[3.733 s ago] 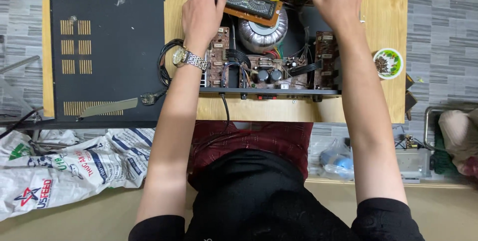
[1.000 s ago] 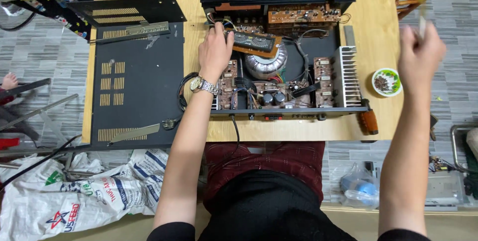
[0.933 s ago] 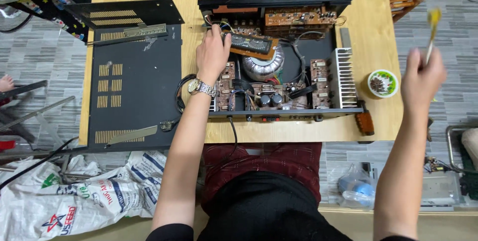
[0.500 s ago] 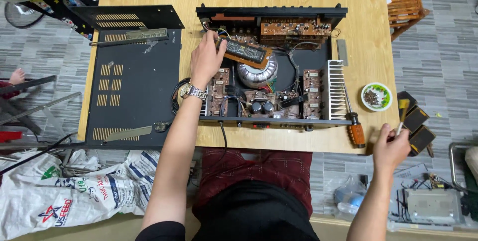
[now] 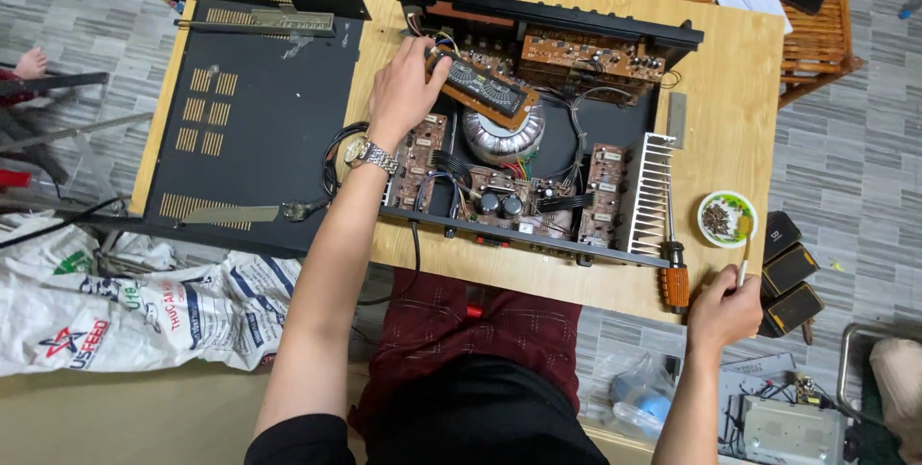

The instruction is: Cleaning the internal components of an open amplifier with a brush

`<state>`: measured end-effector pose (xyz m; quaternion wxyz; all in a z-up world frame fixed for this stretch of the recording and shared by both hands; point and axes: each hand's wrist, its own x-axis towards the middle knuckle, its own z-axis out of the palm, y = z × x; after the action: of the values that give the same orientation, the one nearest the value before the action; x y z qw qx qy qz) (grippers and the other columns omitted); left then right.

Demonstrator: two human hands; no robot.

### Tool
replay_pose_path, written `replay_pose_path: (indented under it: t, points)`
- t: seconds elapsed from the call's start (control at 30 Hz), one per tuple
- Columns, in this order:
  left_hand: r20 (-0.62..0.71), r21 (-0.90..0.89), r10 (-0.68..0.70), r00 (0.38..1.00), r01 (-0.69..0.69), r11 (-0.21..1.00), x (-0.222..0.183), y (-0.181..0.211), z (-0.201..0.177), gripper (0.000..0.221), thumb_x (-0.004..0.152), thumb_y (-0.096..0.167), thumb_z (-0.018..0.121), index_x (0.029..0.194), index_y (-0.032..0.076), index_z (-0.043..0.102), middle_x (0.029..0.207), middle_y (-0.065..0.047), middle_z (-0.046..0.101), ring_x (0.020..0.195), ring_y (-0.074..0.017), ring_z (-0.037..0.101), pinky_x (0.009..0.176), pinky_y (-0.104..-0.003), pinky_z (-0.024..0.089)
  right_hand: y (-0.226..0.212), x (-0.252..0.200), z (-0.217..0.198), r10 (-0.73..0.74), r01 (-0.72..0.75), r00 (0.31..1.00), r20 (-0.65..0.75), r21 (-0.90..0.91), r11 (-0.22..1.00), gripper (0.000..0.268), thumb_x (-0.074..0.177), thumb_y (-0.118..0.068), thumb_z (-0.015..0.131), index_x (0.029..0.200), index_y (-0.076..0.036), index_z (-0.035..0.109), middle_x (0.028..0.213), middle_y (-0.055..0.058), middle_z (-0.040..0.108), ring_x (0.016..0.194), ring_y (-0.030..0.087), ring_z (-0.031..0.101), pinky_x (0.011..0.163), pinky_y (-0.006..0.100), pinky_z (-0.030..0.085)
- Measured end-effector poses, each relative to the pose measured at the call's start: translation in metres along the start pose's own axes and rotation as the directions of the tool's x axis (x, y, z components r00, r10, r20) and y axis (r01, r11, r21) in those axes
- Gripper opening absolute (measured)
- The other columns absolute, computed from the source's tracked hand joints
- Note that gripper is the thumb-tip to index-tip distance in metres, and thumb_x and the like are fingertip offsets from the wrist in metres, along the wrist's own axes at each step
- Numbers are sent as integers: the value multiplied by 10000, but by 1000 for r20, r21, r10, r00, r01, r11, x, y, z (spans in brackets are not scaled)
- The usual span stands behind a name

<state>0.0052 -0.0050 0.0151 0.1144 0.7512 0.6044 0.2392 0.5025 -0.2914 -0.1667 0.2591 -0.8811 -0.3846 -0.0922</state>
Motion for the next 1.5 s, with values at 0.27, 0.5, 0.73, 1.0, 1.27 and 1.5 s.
replay_pose_path:
  t: [0.27, 0.5, 0.73, 1.0, 1.27, 1.5]
  points:
    - [61, -22, -17, 998, 19, 1000, 4, -2, 3, 548, 1072, 439, 417, 1356, -14, 538, 1243, -142, 587, 801, -268, 665, 609, -410, 535, -3, 3, -6, -57, 56, 995, -84, -23, 998, 355, 1138, -254, 565, 870, -26, 521, 818, 224, 638, 739, 493, 612, 602, 580, 386]
    - [89, -19, -30, 996, 32, 999, 5, -12, 14, 551, 1065, 454, 419, 1308, -19, 563, 1257, -178, 576, 805, -336, 673, 647, -485, 530, -22, 10, -27, -149, 142, 979, -141, -57, 988, 282, 1037, -199, 661, 949, 57, 581, 1032, 286, 547, 976, 516, 517, 830, 586, 380]
    - [101, 23, -47, 994, 44, 999, 4, -12, 13, 500, 1070, 435, 407, 1159, -18, 599, 1105, -180, 604, 760, -310, 652, 578, -446, 524, -23, 11, -18, 32, -37, 998, -61, -77, 996, 332, 1055, -214, 583, 999, 108, 637, 991, 344, 643, 924, 598, 566, 796, 636, 389]
    - [242, -20, -88, 966, 96, 995, 13, -13, 6, 609, 1057, 467, 359, 1377, -31, 502, 1309, -232, 580, 1074, -412, 647, 840, -563, 524, -28, 12, -20, 101, -100, 995, 6, -81, 992, 364, 1123, -222, 524, 984, 96, 635, 979, 359, 678, 829, 615, 604, 692, 642, 433]
    - [495, -184, -129, 859, 249, 951, 25, -30, -19, 646, 1004, 573, 373, 1401, 88, 527, 633, 62, 482, 466, -124, 391, 445, -328, 284, -23, 13, -24, 68, -61, 995, 77, -86, 994, 411, 1134, -229, 498, 1011, 142, 628, 1014, 417, 653, 854, 664, 578, 734, 677, 417]
    - [550, -207, -114, 827, 267, 941, -20, -58, -141, 482, 1050, 458, 392, 1364, 163, 610, 629, 107, 382, 491, -35, 322, 439, -223, 277, 11, 17, -11, -49, 59, 996, 78, -126, 990, 414, 1138, -238, 490, 1022, 132, 637, 1009, 386, 667, 854, 628, 603, 721, 649, 442]
